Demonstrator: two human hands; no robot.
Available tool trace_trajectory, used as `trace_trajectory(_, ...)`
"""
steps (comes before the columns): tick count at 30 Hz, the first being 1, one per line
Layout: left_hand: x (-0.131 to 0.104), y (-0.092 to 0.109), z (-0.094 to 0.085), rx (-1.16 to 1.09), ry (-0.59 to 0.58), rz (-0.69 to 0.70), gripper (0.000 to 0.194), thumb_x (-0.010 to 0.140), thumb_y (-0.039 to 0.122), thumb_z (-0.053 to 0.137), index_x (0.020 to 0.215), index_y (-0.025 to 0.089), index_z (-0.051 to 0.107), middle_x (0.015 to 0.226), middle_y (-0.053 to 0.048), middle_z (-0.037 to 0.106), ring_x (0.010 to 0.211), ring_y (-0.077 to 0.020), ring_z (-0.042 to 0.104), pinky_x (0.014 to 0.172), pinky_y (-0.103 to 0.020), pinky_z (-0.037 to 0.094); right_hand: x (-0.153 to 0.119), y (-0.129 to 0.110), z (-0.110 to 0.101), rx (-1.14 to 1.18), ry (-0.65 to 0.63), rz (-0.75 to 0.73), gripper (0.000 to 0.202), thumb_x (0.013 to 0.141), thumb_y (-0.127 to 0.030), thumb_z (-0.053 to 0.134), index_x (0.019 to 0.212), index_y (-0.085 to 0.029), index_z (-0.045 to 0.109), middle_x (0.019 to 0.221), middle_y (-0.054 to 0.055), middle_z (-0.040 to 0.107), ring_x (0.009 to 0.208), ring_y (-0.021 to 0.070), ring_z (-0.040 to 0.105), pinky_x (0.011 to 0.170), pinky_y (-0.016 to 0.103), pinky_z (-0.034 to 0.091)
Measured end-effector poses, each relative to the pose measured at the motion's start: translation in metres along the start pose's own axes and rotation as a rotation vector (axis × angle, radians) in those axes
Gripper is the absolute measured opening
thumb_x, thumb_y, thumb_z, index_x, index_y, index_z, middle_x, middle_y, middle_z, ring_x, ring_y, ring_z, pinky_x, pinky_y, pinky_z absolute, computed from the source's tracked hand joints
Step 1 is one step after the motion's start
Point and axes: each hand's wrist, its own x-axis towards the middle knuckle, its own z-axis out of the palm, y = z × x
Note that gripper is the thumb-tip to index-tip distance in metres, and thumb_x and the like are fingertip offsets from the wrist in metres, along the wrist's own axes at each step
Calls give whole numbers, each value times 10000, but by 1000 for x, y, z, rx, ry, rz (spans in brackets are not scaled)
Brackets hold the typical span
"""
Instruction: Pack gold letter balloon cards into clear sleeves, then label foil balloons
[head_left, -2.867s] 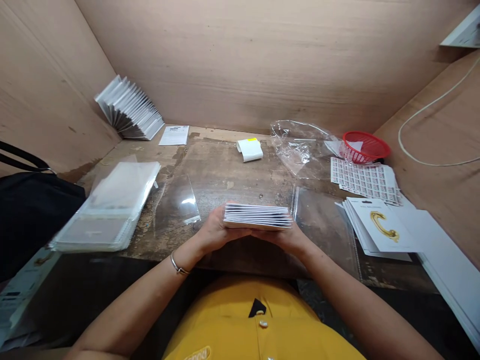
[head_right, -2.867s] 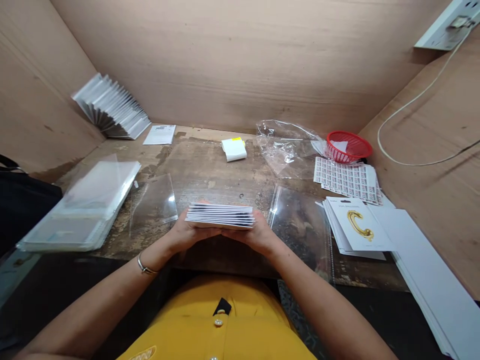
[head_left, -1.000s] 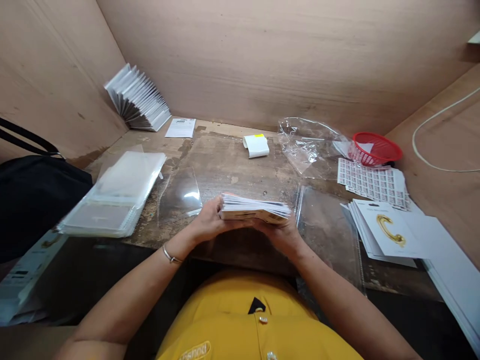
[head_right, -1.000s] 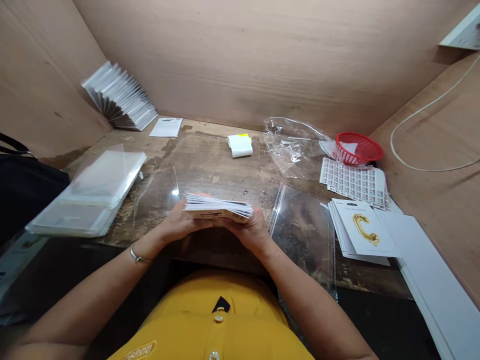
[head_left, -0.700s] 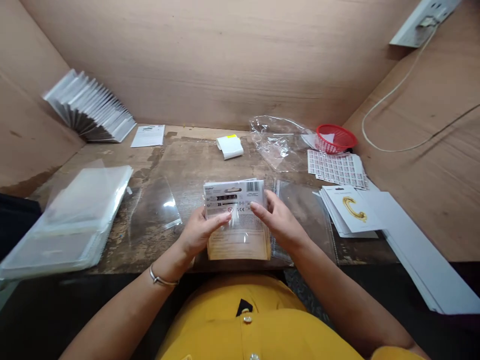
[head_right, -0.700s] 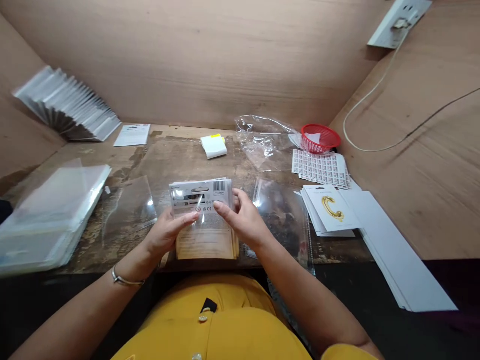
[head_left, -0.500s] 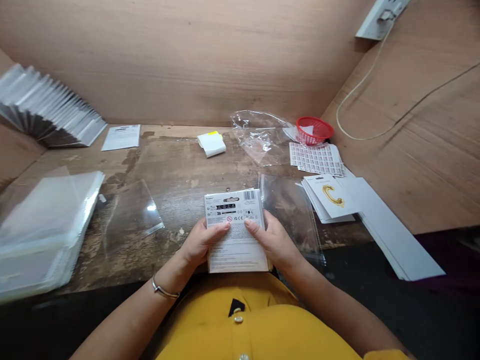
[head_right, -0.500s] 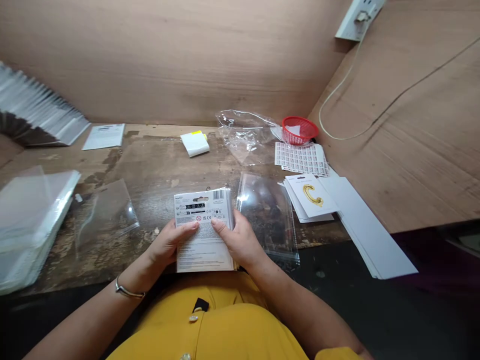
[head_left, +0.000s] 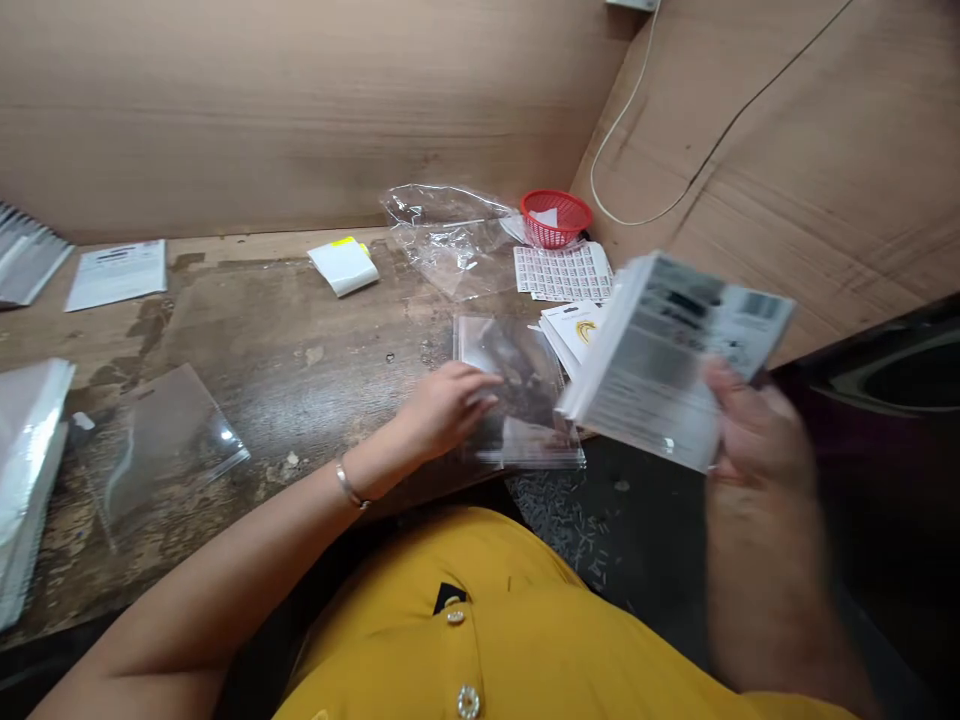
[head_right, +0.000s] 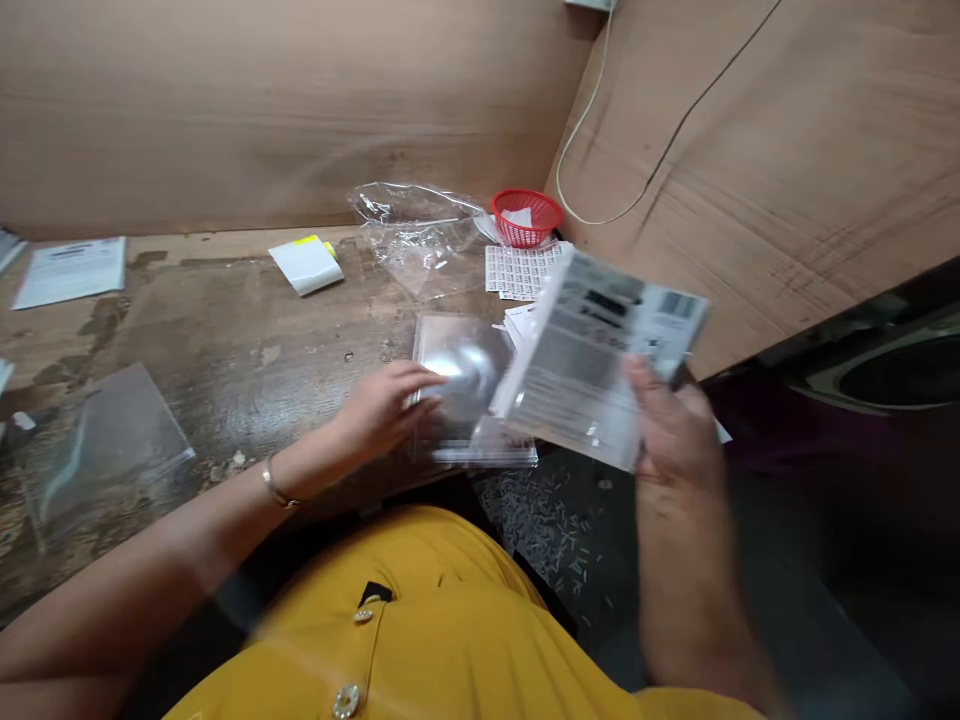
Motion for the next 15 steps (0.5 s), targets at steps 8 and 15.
trace_trajectory(8, 24, -2, 44, 176, -223, 131, 258, 916, 293, 509, 859, 170, 728, 861, -109, 703, 868, -232, 606, 827, -364, 475, -24, -6, -53, 104, 33, 249, 369, 526, -368, 851, 813, -227, 666, 1065, 126, 708, 1013, 342, 665, 816, 507, 548)
trace_trajectory(15, 23, -3, 39, 244, -231, 135, 204, 856, 331, 610, 914, 172, 725, 902, -106, 708, 891, -245, 609, 788, -343, 470, -23, -2, -57, 131, 46, 263, 418, 495, -366, 867, 831, -224, 663, 1122, 114, 694, 1017, 331, 662, 837, 498, 547)
